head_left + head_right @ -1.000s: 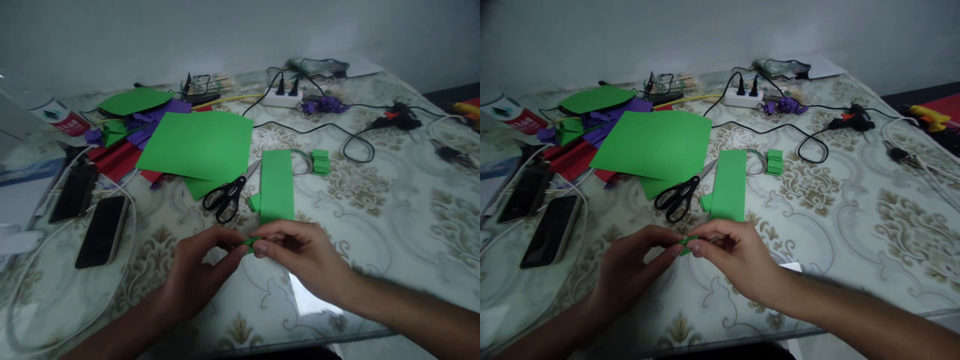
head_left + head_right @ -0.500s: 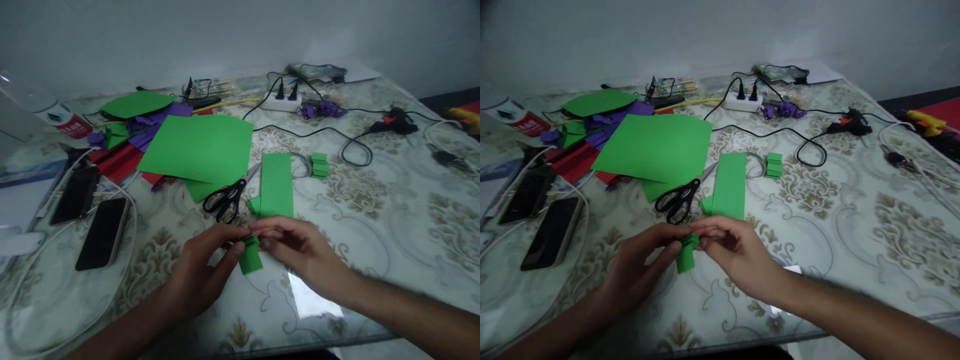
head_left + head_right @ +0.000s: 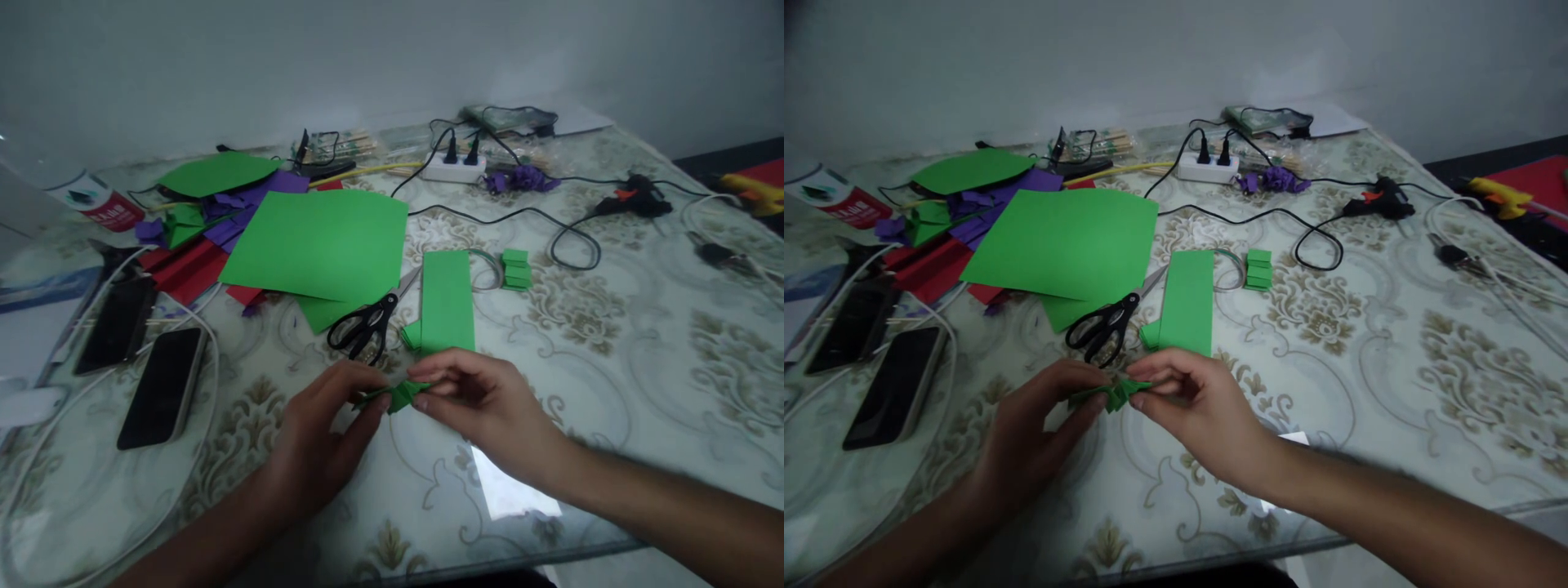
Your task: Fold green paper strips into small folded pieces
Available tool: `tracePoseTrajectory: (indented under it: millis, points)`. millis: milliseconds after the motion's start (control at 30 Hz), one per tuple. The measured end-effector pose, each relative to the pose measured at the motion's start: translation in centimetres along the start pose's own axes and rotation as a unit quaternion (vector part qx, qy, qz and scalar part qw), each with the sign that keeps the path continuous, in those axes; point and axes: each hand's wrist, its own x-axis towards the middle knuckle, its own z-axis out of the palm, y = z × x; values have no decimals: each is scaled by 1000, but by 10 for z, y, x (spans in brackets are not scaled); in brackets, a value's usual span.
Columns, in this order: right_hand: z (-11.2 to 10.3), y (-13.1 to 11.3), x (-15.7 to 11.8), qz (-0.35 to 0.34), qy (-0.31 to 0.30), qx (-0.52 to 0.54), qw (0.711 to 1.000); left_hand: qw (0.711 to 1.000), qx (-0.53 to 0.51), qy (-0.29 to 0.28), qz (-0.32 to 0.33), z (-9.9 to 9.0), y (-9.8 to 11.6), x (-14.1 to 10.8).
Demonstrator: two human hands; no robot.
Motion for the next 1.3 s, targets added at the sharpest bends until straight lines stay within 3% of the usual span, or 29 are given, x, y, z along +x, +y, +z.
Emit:
tracePoseTrajectory:
  millis: [267,600,833,1100,1300]
  points:
    - [-3,-8,-1,-40,20,-64,997,993,-104,16,-46,-8,-3,7]
    - [-9,-3,7,-70,62,-78,993,979,-144,47,-140,-12,-8,11]
    - [-11,-8,10,-23,26,-39,999,967,-186,55,-163,-13,-11,16]
    - [-5,-3,8,52,-134,107,984,940,-283,5,-193,-14,-7,18]
    - [-5,-2,9,29,-111,80,990,926,-318,-33,-200,-13,-4,20]
